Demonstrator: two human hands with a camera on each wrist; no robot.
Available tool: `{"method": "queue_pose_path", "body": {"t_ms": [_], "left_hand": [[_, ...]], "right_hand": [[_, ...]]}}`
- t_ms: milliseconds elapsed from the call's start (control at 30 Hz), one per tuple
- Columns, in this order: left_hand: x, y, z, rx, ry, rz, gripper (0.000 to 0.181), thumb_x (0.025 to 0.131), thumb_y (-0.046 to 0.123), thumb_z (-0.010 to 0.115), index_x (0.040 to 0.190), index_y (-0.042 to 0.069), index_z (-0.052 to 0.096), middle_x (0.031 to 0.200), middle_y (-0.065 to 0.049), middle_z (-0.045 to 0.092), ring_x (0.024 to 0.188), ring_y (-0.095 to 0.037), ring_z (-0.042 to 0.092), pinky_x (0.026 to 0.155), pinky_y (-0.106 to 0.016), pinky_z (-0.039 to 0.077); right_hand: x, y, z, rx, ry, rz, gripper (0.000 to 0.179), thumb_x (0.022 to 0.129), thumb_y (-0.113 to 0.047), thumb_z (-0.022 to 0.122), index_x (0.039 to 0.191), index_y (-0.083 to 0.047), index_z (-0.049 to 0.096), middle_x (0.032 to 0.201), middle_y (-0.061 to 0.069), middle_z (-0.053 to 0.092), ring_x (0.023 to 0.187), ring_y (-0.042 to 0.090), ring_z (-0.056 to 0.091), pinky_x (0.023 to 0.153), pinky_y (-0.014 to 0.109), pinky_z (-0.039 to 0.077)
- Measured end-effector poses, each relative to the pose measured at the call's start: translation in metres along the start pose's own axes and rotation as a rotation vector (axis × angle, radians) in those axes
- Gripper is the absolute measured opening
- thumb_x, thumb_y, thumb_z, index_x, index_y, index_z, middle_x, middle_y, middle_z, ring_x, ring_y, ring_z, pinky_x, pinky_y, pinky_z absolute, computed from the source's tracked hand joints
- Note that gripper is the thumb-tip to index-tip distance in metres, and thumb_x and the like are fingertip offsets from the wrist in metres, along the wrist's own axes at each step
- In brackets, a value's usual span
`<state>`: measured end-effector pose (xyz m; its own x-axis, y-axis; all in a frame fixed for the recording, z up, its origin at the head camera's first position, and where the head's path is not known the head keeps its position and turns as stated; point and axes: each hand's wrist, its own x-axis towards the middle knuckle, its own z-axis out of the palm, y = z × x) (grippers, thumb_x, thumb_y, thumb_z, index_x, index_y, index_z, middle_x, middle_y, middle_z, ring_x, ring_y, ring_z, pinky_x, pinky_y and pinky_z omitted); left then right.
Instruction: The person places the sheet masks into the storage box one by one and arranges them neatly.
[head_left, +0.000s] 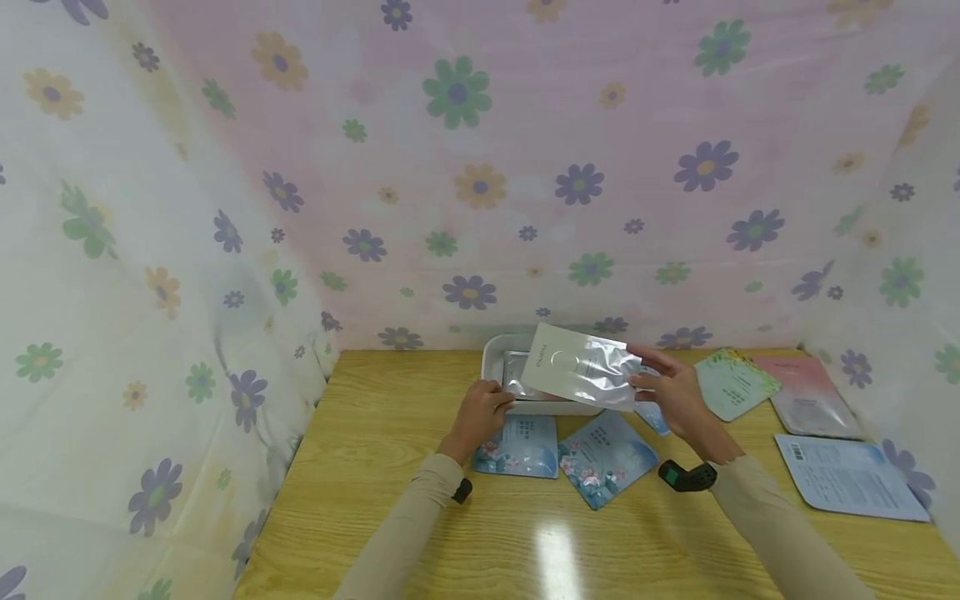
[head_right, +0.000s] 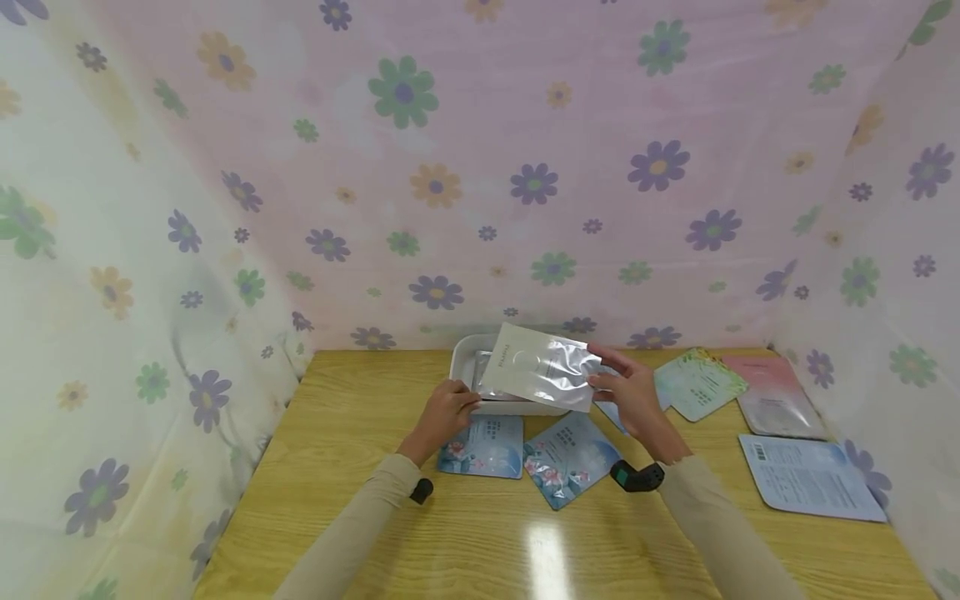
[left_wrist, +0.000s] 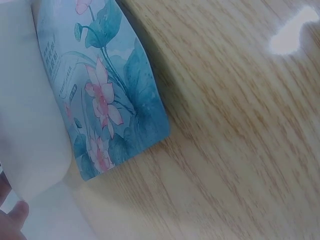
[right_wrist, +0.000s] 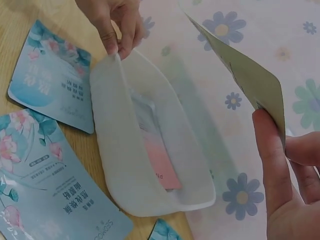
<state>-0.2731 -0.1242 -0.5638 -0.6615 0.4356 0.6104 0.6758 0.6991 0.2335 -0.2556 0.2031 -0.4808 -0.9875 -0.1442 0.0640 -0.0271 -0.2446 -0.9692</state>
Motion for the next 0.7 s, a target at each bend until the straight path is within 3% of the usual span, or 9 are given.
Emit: {"method": "queue_pose_path", "body": {"t_ms": [333,533,700], "left_hand": [[0.000,0.000,-0.001,0.011,-0.044,-0.034,0.007,0.083,0.011,0.073,0.088,0.007,0.076,0.081,-0.005,0.062,0.077,-0.019,0.055,0.072,-0.031,0.047],[0.000,0.000,-0.001,-0.009,-0.027,-0.002,0.005,0.083,0.010,0.073,0.086,0.007,0.076,0.078,-0.005,0.062,0.074,-0.020,0.055,0.071,-0.033,0.046],[0.000,-0.001,-0.001,0.011,-0.008,0.026,0.005,0.081,0.009,0.074,0.084,0.006,0.076,0.078,-0.005,0.062,0.074,-0.020,0.056,0.072,-0.034,0.046]], "right_hand": [[0.021,0.008,0.008,-0.111,0.022,0.055,0.043,0.090,0.006,0.057,0.132,0.004,0.050,0.122,0.000,0.046,0.083,0.009,0.056,0.061,0.025,0.052],[0.038,0.015,0.012,-0.133,0.043,0.103,0.043,0.090,0.004,0.058,0.133,0.006,0.049,0.123,0.003,0.047,0.075,0.010,0.057,0.063,0.025,0.052],[0.052,0.023,0.014,-0.142,0.021,0.136,0.046,0.092,0.003,0.055,0.136,0.007,0.044,0.127,0.010,0.046,0.082,0.011,0.059,0.064,0.025,0.052]]}}
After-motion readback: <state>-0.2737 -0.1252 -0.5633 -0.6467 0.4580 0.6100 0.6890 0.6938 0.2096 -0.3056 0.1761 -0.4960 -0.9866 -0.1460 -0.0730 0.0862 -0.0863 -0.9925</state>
